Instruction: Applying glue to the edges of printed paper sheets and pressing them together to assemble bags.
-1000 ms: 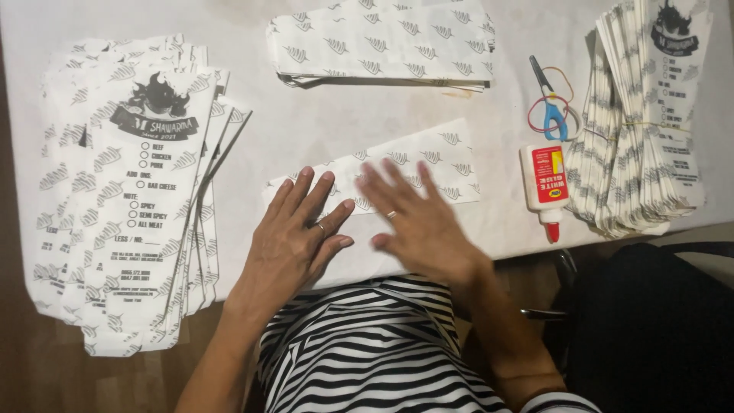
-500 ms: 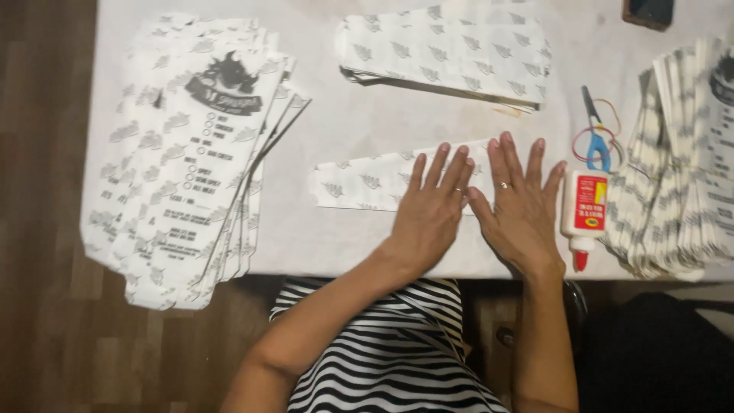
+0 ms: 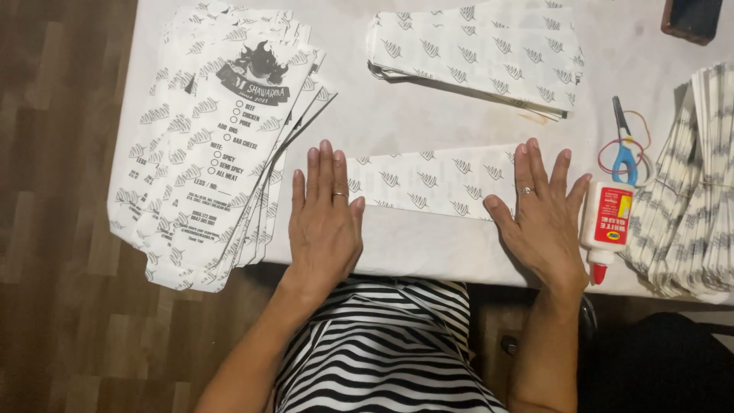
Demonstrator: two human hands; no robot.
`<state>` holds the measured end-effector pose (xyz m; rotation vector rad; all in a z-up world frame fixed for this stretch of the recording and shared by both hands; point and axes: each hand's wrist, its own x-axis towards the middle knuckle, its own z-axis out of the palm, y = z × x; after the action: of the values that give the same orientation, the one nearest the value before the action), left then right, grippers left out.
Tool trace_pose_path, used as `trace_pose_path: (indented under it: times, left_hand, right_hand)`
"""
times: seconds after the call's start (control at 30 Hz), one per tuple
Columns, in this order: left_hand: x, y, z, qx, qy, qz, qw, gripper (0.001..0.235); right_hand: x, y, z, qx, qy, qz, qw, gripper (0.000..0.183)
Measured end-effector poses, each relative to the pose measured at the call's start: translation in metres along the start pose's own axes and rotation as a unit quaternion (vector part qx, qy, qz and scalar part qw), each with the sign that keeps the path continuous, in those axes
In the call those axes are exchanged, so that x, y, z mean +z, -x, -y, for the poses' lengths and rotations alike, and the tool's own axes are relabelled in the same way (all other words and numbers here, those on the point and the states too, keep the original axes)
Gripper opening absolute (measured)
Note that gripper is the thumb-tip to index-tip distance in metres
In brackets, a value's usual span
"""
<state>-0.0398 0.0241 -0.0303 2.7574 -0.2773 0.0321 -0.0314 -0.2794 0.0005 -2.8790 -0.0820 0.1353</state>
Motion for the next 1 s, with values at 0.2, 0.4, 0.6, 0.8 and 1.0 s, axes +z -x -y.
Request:
trace_pose_path:
  times: [0.2,0.4,0.6,0.8,1.0]
  left_hand:
    - [-0.011,0.010,-0.033,0.064,-0.008,-0.073,0.995,0.063]
    - [0.010,0.010,-0.038,0.204,-0.056,-0.077,0.974,0.073]
    - [0.013,0.014,-0.034,0.209,-0.079,-0.044,0.974,0.118]
    - [0.003,0.048,-0.032,0.255,-0.082,-0.044,0.963,0.077]
    - [0.004,0.055,-0.009,0.266,0.167,-0.140,0.939,0.057]
  right_hand:
    - [0.003,-0.007,0.070,-0.121,0.067,0.091,0.986,0.097]
    - [0.006,-0.011,0.053,-0.120,0.072,0.059,0.988,0.094]
    - [-0.041,-0.015,0.017,0.101,0.054,0.027,0.993,0.092]
    - [-0.045,-0.054,-0.007,-0.014,0.067,-0.147,0.987,0.039]
    - [-0.044,-0.113,0.010,-0.105,0.016,-0.082,0.991,0.063]
